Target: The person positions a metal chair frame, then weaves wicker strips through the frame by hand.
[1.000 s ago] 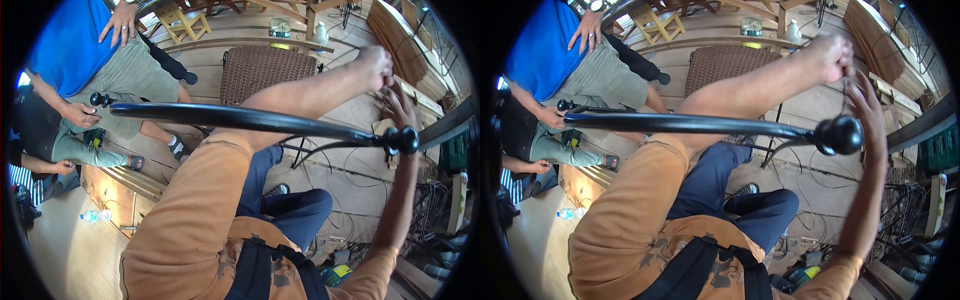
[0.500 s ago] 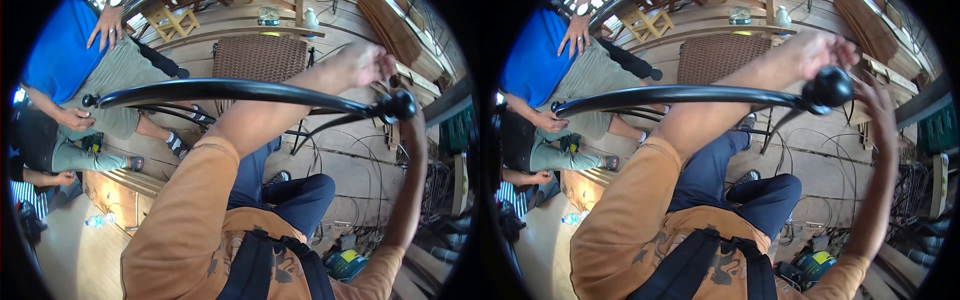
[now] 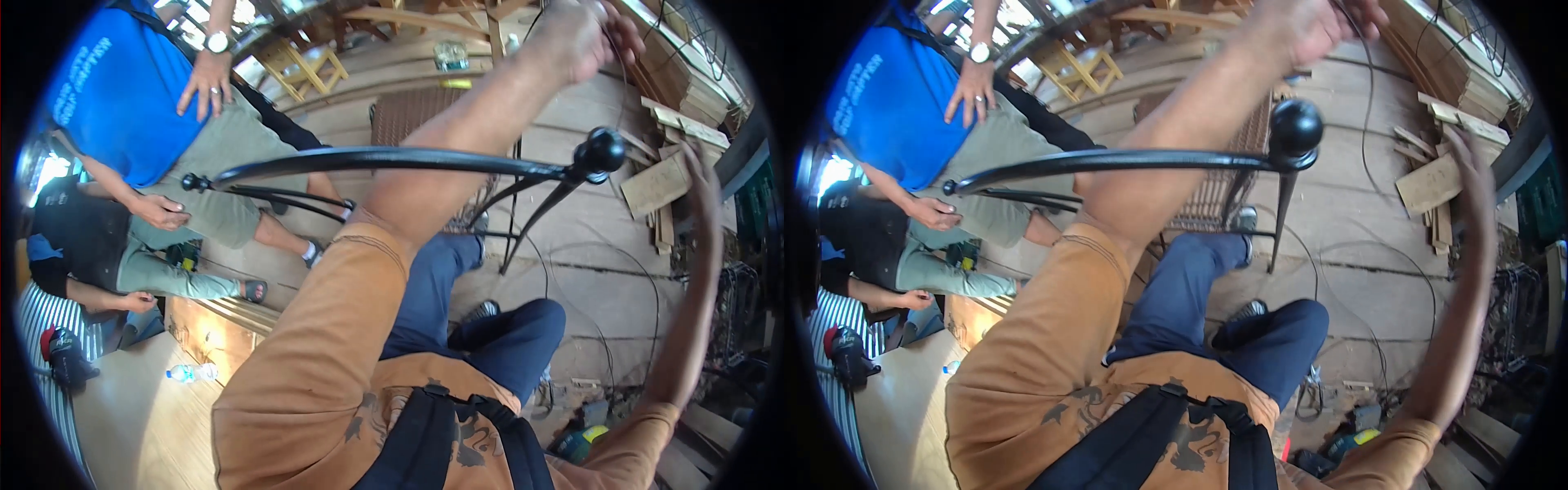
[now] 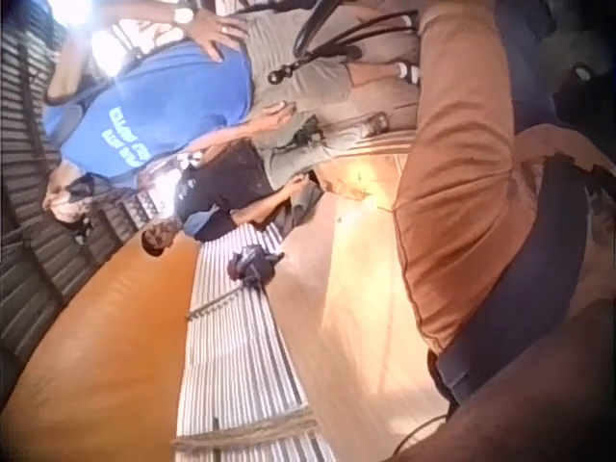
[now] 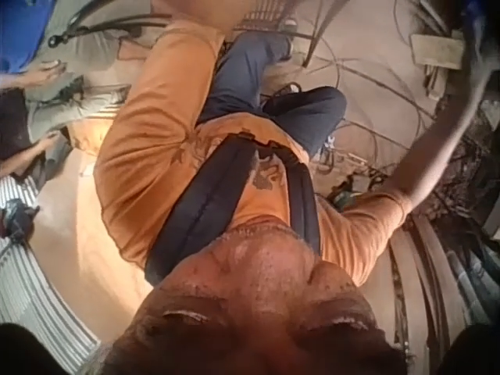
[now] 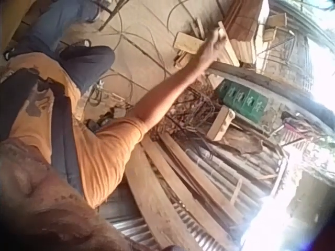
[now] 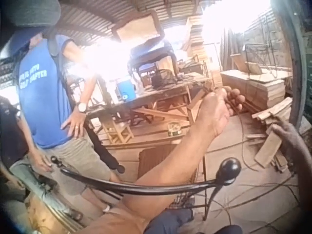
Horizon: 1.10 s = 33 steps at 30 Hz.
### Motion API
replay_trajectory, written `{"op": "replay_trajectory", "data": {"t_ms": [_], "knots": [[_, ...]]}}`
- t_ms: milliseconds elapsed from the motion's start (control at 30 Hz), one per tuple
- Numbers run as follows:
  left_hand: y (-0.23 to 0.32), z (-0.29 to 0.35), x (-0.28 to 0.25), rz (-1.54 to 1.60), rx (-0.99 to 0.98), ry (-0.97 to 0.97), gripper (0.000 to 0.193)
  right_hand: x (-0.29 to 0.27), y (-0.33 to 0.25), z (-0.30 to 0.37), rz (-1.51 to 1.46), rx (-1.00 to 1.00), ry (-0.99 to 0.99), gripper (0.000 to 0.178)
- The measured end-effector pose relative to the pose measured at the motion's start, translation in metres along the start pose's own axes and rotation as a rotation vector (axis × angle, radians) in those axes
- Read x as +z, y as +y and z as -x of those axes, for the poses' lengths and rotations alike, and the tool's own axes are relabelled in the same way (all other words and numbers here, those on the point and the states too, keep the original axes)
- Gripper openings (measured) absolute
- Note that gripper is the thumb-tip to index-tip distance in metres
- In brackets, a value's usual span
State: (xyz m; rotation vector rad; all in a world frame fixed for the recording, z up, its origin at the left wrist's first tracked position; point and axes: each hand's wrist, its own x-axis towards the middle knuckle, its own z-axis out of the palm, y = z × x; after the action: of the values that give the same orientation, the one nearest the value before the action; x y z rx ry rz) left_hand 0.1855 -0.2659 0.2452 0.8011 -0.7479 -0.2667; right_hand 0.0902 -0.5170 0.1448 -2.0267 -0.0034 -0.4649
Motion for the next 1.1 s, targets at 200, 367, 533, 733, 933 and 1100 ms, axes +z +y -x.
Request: {"op": "replay_trajectory", "data": {"t_ms": [200,367,533,733,933,1100], "knots": [[-0.007,0.012,-0.03,0.281,-0.151,0.321,0.016,0.061,-0.051,0.038,-0.012,-0.339,0.088,0.026],[0.058,0.07,-0.147,0.002,0.019,0.85,0.018,0.021,0.04,0.102,0.33,-0.012,-0.201,0.027],[0.131,0.098,-0.19,-0.118,0.166,0.988,0.011,0.052,0.092,0.13,0.291,0.035,-0.233,0.03],[0.177,0.126,-0.146,-0.43,0.277,0.928,0.036,0.045,0.225,0.155,0.469,0.227,-0.171,0.03],[0.107,0.303,-0.055,-0.833,-0.045,0.929,0.037,0.135,0.097,0.193,0.277,0.069,-0.618,0.03],[0.047,0.415,0.025,-1.47,-0.237,0.635,0.035,0.248,-0.09,0.242,-0.726,-0.158,-1.01,0.04]]}}
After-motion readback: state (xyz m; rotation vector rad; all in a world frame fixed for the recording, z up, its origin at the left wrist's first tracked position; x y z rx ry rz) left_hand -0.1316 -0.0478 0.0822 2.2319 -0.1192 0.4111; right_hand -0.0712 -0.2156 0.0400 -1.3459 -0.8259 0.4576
